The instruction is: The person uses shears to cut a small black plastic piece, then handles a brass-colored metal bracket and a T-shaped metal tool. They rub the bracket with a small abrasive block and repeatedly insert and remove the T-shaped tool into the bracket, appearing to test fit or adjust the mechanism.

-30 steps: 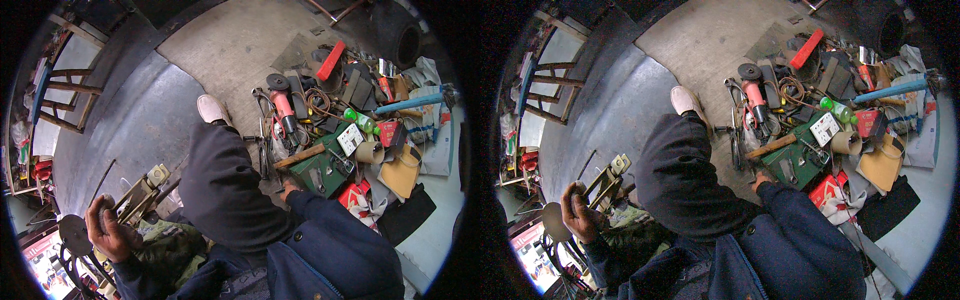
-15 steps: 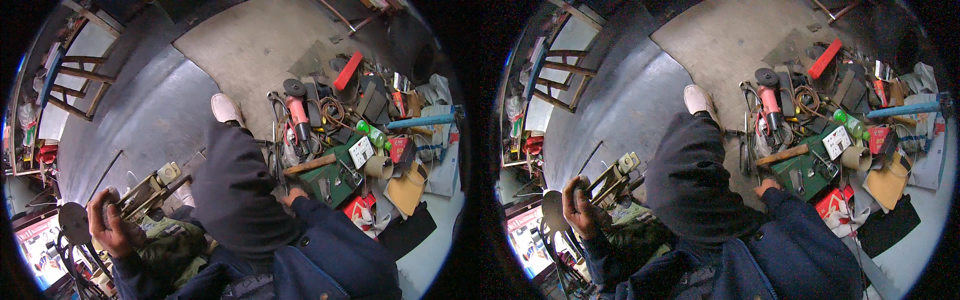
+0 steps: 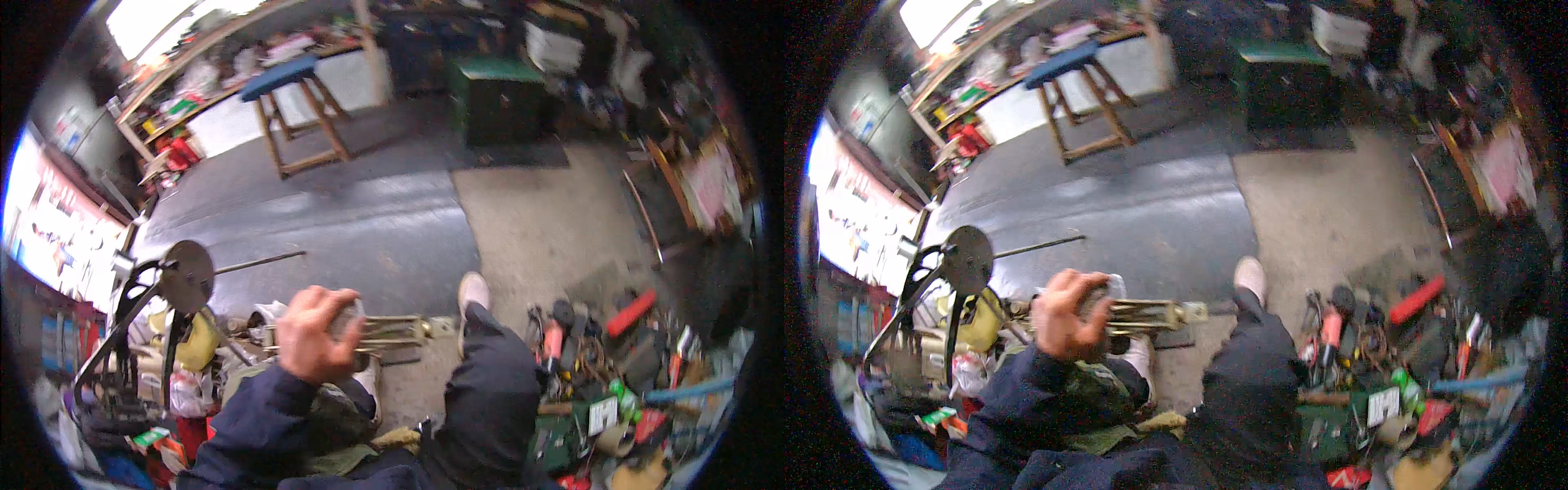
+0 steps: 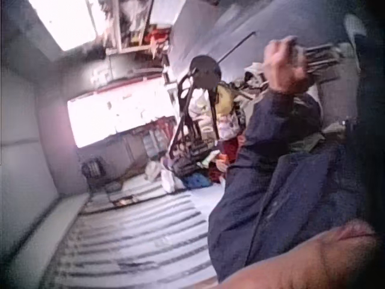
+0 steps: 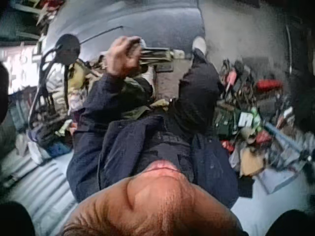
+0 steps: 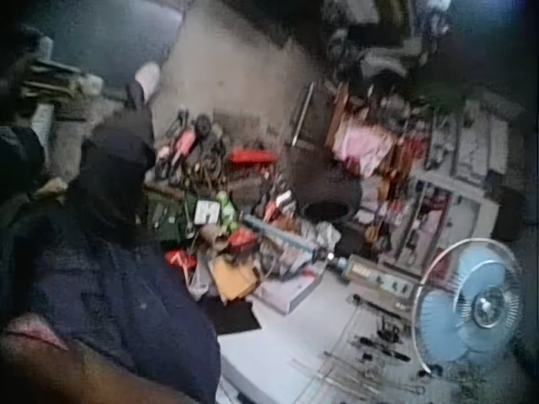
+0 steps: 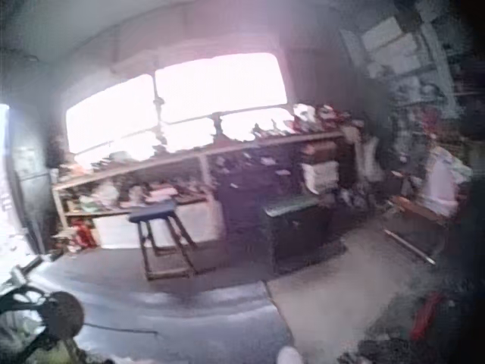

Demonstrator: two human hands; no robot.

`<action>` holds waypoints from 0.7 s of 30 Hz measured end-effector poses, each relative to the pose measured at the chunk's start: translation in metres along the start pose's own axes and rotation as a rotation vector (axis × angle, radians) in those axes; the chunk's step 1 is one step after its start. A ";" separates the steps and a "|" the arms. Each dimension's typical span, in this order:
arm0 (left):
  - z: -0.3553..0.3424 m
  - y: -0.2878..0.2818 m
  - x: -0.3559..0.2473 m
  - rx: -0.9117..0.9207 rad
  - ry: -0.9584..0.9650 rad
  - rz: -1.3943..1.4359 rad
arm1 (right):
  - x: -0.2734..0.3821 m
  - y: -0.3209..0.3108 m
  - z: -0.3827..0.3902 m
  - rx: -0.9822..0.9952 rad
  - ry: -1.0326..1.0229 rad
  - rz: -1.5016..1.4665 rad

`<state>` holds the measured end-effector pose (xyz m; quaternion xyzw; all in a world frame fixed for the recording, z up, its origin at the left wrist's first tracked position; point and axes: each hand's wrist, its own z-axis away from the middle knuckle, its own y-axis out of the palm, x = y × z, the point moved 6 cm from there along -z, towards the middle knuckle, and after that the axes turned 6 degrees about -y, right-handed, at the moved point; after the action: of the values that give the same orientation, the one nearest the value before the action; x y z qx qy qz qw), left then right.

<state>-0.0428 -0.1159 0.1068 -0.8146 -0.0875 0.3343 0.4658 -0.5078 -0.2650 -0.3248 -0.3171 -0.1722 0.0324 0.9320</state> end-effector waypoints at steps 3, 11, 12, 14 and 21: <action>0.002 -0.002 0.004 0.009 0.018 -0.008 | 0.021 -0.048 -0.008 -0.099 -0.045 -0.108; 0.008 -0.003 0.012 -0.014 0.032 0.013 | 0.081 -0.199 0.031 -0.405 -0.173 -0.881; 0.008 -0.002 0.013 -0.014 0.033 0.014 | 0.095 -0.222 0.043 -0.433 -0.231 -0.966; 0.010 0.002 0.015 0.008 0.029 0.016 | 0.140 -0.277 0.068 -0.488 -0.423 -1.079; 0.011 0.005 0.017 0.035 -0.006 0.051 | 0.415 -0.363 0.142 -0.715 -1.197 -0.369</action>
<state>-0.0377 -0.1033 0.0909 -0.8072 -0.0622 0.3502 0.4711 -0.1848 -0.4018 0.1238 -0.4964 -0.7043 -0.0156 0.5073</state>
